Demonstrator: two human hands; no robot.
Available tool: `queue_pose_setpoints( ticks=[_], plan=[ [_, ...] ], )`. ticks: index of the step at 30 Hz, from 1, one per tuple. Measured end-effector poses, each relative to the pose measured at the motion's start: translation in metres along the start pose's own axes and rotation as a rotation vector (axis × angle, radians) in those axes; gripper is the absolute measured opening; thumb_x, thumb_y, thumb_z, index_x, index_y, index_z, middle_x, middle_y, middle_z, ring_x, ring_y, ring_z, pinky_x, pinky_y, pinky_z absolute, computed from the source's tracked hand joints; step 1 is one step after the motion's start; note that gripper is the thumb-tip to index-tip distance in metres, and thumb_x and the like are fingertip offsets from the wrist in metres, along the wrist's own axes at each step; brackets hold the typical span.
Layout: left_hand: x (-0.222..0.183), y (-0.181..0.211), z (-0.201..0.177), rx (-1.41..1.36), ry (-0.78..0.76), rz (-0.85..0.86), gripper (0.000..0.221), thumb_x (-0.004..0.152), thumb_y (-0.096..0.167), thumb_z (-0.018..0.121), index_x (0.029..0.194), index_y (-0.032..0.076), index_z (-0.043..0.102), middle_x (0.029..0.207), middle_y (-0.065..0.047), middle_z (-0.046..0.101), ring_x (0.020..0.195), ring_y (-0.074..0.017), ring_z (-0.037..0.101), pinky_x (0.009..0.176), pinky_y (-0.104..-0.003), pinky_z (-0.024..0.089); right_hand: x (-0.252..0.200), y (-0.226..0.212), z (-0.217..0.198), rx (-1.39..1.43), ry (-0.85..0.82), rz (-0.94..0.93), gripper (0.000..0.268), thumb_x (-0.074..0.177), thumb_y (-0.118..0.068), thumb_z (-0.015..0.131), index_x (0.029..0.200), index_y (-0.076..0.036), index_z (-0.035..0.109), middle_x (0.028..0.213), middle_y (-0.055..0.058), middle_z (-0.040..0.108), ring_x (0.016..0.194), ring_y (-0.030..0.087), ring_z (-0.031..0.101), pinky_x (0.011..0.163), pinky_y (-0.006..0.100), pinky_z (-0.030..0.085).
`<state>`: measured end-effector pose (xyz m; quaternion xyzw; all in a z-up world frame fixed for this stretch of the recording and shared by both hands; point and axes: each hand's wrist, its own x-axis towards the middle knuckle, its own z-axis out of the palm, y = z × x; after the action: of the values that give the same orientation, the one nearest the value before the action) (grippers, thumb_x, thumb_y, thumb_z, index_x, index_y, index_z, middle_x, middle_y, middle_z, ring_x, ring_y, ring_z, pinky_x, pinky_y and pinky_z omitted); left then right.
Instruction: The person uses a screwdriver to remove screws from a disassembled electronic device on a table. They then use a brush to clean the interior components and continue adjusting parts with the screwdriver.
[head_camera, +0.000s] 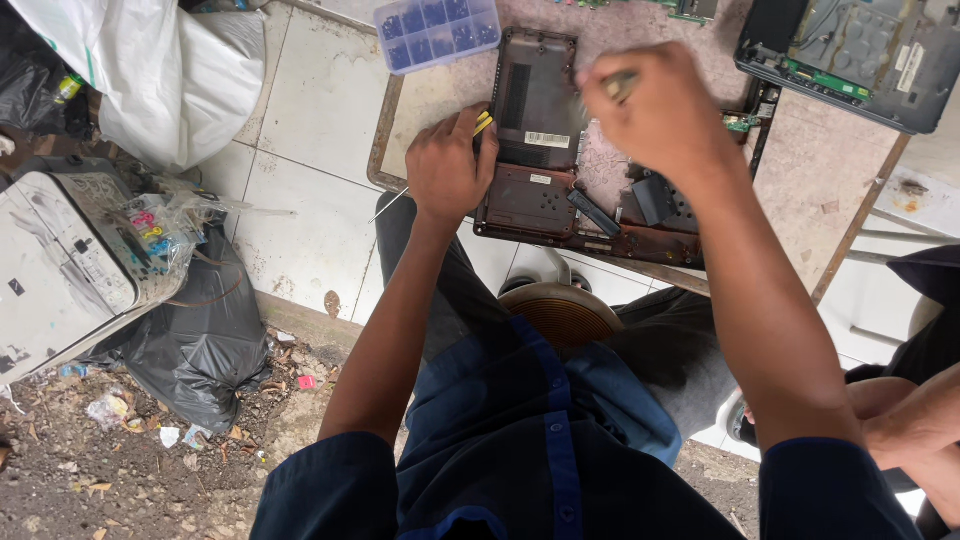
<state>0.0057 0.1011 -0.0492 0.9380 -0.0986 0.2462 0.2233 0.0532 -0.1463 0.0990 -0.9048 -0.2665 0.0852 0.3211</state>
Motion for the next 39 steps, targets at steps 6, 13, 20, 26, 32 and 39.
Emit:
queue_pose_setpoints(
  ticks=[6, 13, 20, 26, 32, 39],
  plan=[
    [-0.001, 0.002, -0.001, -0.006, -0.012, -0.007, 0.029, 0.107, 0.032, 0.055, 0.118, 0.012, 0.074, 0.087, -0.008, 0.079, 0.071, -0.0345, 0.072, 0.062, -0.046, 0.053, 0.001, 0.000, 0.006, 0.063, 0.013, -0.014, 0.034, 0.121, -0.014, 0.062, 0.088, -0.008, 0.064, 0.076, 0.005, 0.063, 0.062, 0.016, 0.059, 0.091, 0.041, 0.054],
    [-0.001, 0.001, 0.000, 0.007, -0.001, -0.005, 0.029, 0.107, 0.033, 0.054, 0.115, 0.013, 0.073, 0.082, -0.008, 0.076, 0.067, -0.0343, 0.069, 0.059, -0.046, 0.050, 0.009, -0.021, 0.011, 0.121, 0.125, -0.178, 0.024, 0.123, -0.013, 0.066, 0.108, -0.002, 0.082, 0.081, 0.007, 0.074, 0.058, 0.012, 0.053, 0.048, 0.028, 0.033],
    [0.002, 0.000, -0.003, -0.017, -0.009, -0.002, 0.030, 0.105, 0.031, 0.058, 0.123, 0.013, 0.072, 0.092, -0.008, 0.080, 0.075, -0.0374, 0.073, 0.067, -0.049, 0.054, 0.039, -0.017, 0.011, -0.244, 0.332, -0.242, 0.045, 0.125, -0.011, 0.075, 0.081, -0.004, 0.065, 0.065, 0.009, 0.055, 0.059, 0.028, 0.049, 0.066, 0.042, 0.037],
    [0.005, 0.000, -0.004, -0.012, -0.006, -0.014, 0.029, 0.104, 0.031, 0.059, 0.121, 0.013, 0.074, 0.091, -0.010, 0.079, 0.073, -0.0372, 0.072, 0.065, -0.049, 0.053, 0.059, -0.003, 0.012, -0.298, -0.193, 0.310, 0.050, 0.122, -0.027, 0.062, 0.077, -0.007, 0.051, 0.068, 0.014, 0.045, 0.053, 0.030, 0.041, 0.053, 0.055, 0.038],
    [-0.002, 0.001, 0.001, -0.005, -0.017, -0.025, 0.029, 0.105, 0.032, 0.058, 0.119, 0.012, 0.075, 0.085, -0.007, 0.077, 0.070, -0.0343, 0.071, 0.063, -0.047, 0.054, 0.057, -0.009, 0.013, -0.016, 0.064, -0.039, 0.039, 0.121, -0.019, 0.070, 0.086, -0.006, 0.079, 0.059, 0.003, 0.063, 0.043, 0.019, 0.045, 0.082, 0.039, 0.053],
    [-0.002, 0.000, 0.000, -0.019, -0.019, -0.032, 0.028, 0.103, 0.032, 0.060, 0.117, 0.012, 0.075, 0.086, -0.009, 0.078, 0.072, -0.0351, 0.071, 0.066, -0.047, 0.054, 0.055, 0.013, 0.015, -0.181, 0.224, -0.267, 0.033, 0.119, -0.003, 0.079, 0.087, -0.001, 0.076, 0.073, 0.007, 0.070, 0.059, 0.020, 0.060, 0.064, 0.038, 0.048]
  ],
)
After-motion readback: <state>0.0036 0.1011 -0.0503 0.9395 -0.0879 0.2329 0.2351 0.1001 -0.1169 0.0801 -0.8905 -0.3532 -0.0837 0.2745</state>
